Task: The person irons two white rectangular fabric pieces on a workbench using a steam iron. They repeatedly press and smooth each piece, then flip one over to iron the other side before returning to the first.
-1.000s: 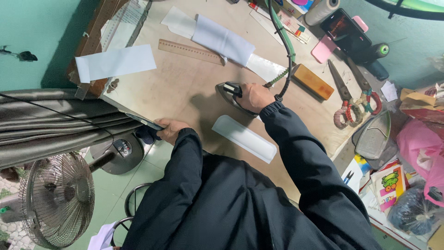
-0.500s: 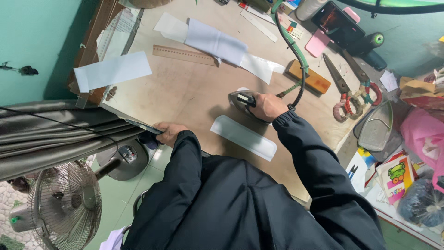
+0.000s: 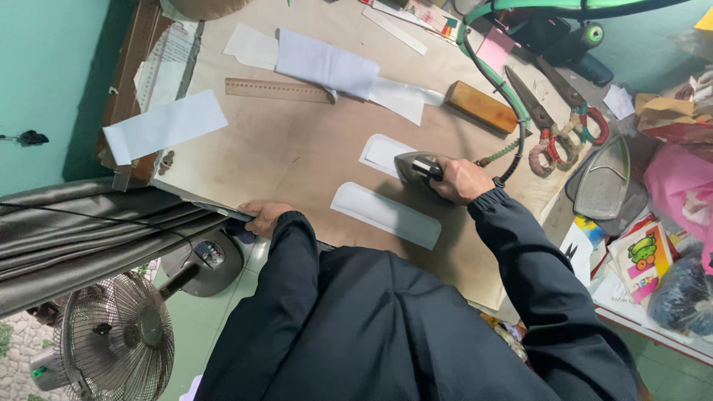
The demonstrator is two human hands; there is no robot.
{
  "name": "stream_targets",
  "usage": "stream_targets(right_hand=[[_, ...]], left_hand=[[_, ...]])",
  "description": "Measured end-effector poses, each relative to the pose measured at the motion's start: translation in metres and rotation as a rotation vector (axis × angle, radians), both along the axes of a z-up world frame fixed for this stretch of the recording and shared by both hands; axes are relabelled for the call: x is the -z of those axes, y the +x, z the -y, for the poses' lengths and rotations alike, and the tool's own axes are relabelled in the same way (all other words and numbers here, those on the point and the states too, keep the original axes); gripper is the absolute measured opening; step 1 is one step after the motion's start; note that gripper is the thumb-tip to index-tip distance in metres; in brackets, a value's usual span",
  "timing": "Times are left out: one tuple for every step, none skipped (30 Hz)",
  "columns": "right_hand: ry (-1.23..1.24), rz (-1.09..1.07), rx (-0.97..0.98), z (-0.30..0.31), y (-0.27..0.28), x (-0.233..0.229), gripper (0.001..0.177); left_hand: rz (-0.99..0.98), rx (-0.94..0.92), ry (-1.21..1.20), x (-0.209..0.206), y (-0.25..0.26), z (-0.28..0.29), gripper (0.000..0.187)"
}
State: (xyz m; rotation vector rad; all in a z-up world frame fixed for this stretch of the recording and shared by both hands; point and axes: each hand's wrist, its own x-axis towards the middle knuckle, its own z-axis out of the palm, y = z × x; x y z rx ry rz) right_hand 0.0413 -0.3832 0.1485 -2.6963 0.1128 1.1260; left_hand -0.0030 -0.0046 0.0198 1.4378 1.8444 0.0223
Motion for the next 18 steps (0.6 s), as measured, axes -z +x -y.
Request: stream_targets(right_hand=[[0.000,-0.001,0.004,0.007,-0.004,0.003,0.039],[-0.008,-0.007,0.021,0.013,-0.008,0.006,0.039],[-0.017,-0.014,0.040,0.020,-0.013,0.008,0.039],[-0.018,-0.016,0.046,0.026,-0.016,0.010,0.039],[-0.016,-0.002,0.054,0.033,-0.021,0.011,0.037],[-0.014,0.013,0.062,0.039,-0.025,0.013,0.035],[-0.017,0.010,0.069,0.045,-0.028,0.012,0.035],[-0.048,0.002,0.067,0.051,-0.032,0.012,0.038],[-0.077,-0.005,0.061,0.055,-0.034,0.012,0.040],[-0.080,-0.007,0.065,0.061,-0.037,0.014,0.040],[-0.074,-0.010,0.070,0.066,-0.040,0.017,0.039],[-0.069,-0.013,0.075,0.071,-0.042,0.020,0.039],[-0.069,-0.014,0.078,0.071,-0.044,0.022,0.039],[-0.088,0.001,0.086,0.070,-0.046,0.023,0.039],[-0.108,0.017,0.095,0.071,-0.048,0.024,0.039],[-0.109,0.017,0.098,0.069,-0.048,0.024,0.039],[-0.123,0.021,0.083,0.068,-0.049,0.023,0.038],[-0.137,0.024,0.068,0.066,-0.050,0.022,0.038]], left_hand=[[-0.001,0.004,0.000,0.008,0.000,-0.004,0.066],[-0.012,-0.011,0.014,0.015,0.000,-0.007,0.067],[-0.024,-0.024,0.026,0.023,0.000,-0.010,0.068],[-0.026,-0.019,0.025,0.031,-0.001,-0.012,0.068],[-0.044,-0.040,0.043,0.039,-0.002,-0.014,0.070],[-0.061,-0.061,0.062,0.047,-0.002,-0.015,0.073],[-0.065,-0.054,0.060,0.038,-0.001,-0.013,0.073],[0.049,-0.115,0.016,0.030,0.001,-0.011,0.077],[0.164,-0.179,-0.028,0.021,0.003,-0.010,0.081],[0.161,-0.176,-0.030,0.025,0.003,-0.006,0.081],[0.039,-0.116,0.049,0.028,0.003,-0.003,0.078],[-0.084,-0.056,0.128,0.031,0.003,0.000,0.074],[-0.084,-0.054,0.128,0.018,0.004,0.002,0.074],[-0.070,-0.013,0.110,0.004,0.005,0.005,0.072],[-0.054,0.028,0.092,-0.010,0.007,0.009,0.070],[-0.053,0.031,0.091,0.002,0.008,0.003,0.070],[0.022,-0.095,0.041,0.014,0.009,-0.003,0.078],[0.097,-0.221,-0.010,0.025,0.008,-0.009,0.086]])
